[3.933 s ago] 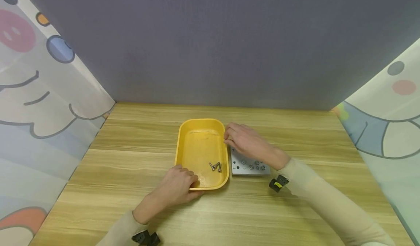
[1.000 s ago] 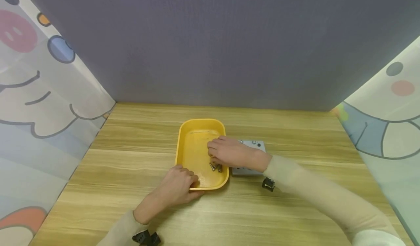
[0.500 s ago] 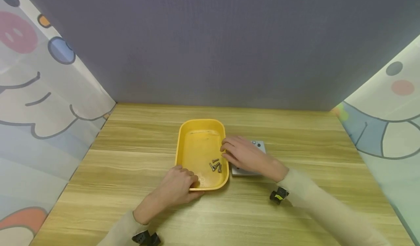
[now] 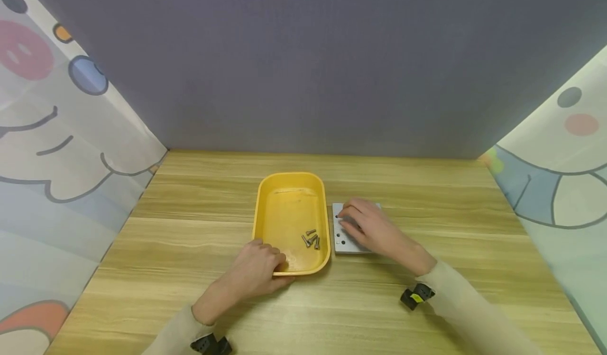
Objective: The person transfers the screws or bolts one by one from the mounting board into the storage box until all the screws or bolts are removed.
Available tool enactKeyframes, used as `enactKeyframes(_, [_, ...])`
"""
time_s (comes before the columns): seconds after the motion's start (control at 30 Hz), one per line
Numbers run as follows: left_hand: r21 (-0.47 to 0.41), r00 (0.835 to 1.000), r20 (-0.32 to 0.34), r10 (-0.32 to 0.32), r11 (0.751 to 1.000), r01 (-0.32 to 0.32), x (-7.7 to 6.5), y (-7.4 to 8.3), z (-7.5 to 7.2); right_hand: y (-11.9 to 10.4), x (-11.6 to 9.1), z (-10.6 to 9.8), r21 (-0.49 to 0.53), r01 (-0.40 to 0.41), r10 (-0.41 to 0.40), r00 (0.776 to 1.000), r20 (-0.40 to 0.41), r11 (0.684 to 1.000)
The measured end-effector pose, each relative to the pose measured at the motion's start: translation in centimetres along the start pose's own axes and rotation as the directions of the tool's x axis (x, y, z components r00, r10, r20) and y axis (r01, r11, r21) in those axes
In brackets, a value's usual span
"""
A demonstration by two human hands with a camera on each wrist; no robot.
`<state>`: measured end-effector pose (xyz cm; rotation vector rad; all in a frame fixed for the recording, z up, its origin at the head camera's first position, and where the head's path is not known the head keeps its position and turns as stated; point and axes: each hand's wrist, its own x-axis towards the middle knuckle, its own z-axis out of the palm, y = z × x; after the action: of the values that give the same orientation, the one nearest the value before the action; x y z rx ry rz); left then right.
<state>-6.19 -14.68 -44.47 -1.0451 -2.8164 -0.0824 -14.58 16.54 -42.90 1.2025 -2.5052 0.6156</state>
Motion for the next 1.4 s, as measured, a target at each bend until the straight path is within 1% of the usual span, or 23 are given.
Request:
enactKeyframes(0.17, [0.010, 1.000, -0.008, 0.001, 1.000, -0.001, -0.1, -0.1, 0.1, 0.5, -0.9, 0.0, 0.003, -0.019, 0.019, 0.999, -0.036, 1.000])
enactKeyframes(0.37, [-0.008, 1.000, -0.002, -0.002, 1.000, 0.002, 0.0, -0.1, 0.1, 1.0, -1.9, 0.1, -0.002, -0.040, 0.040, 0.997, -0.067, 0.999])
enactKeyframes(0.6, [-0.021, 1.000, 0.000, 0.006, 1.000, -0.006, 0.0, 0.0, 0.1, 1.8, -3.3, 0.2, 0.014, -0.086, 0.087, 0.991, -0.103, 0.996])
enactKeyframes(0.7, [-0.022, 1.000, -0.015, 0.012, 1.000, -0.012, 0.0, 0.0, 0.1, 2.2, -3.8, 0.2, 0.016, -0.111, 0.112, 0.988, -0.110, 0.994])
enactKeyframes(0.87, [-0.012, 1.000, -0.027, 0.012, 1.000, -0.012, 0.0, -0.1, 0.1, 2.8, -4.4, 0.1, 0.010, -0.129, 0.129, 0.985, -0.116, 0.992])
enactKeyframes(1.1, [0.002, 1.000, -0.005, 0.005, 1.000, -0.005, 0.1, -0.1, 0.0, 3.4, -5.2, 0.2, 0.022, -0.150, 0.152, 0.978, -0.145, 0.988])
enactKeyframes(1.23, [0.001, 1.000, 0.006, 0.002, 1.000, -0.002, 0.1, -0.1, 0.0, 3.6, -5.5, 0.0, 0.022, -0.169, 0.171, 0.976, -0.134, 0.985])
enactKeyframes(1.4, [-0.001, 1.000, 0.003, 0.004, 1.000, -0.004, 0.0, -0.1, 0.1, 3.8, -5.7, -0.2, 0.028, -0.165, 0.167, 0.976, -0.140, 0.986])
